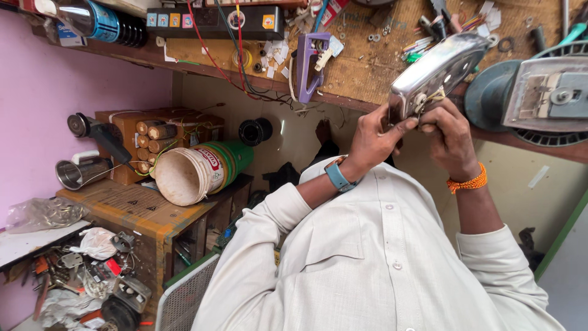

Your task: The person disassembles an electric iron, removes the handle, and manipulates internal components using pliers and a screwdriver. They then reassemble the iron by reattaching the handle and securing internal parts.

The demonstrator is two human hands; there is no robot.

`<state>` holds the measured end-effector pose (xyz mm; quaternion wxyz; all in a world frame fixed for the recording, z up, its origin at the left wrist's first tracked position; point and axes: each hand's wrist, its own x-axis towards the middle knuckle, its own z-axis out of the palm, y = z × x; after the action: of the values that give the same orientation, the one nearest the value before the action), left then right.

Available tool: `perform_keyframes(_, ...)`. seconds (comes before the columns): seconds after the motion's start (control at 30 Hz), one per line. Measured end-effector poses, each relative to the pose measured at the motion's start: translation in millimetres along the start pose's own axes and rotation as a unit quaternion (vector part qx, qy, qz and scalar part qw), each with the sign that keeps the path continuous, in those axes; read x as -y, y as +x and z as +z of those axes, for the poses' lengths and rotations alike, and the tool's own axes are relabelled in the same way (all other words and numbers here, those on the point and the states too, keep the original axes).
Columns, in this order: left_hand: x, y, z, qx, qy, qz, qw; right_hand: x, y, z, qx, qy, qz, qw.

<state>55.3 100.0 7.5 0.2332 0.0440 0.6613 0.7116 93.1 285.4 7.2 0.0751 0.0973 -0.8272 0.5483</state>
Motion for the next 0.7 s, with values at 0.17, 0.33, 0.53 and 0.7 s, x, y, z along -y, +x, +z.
perform_keyframes(0.17, -21.7, 14.4, -9.8, -0.097, 0.067, -0.031, 0.993, 5.4, -4.2, 3.1, -0.044, 0.140, -0.021, 0.989)
perform_keyframes(0.33, -31.1, 8.8, -25.1, -0.068, 0.130, 0.082, 0.986, 7.2, 17.8, 7.3, -0.096, 0.132, -0.002, 0.987)
perform_keyframes(0.53, -41.0, 3.3, -35.3, -0.021, 0.107, 0.029, 0.994, 26.0, 35.9, 4.6, -0.071, -0.036, -0.068, 0.994)
perform_keyframes(0.7, -49.6, -4.8, -37.3, -0.016, 0.111, -0.010, 0.994, 38.3, 38.1, 6.6, -0.064, -0.085, -0.095, 0.990)
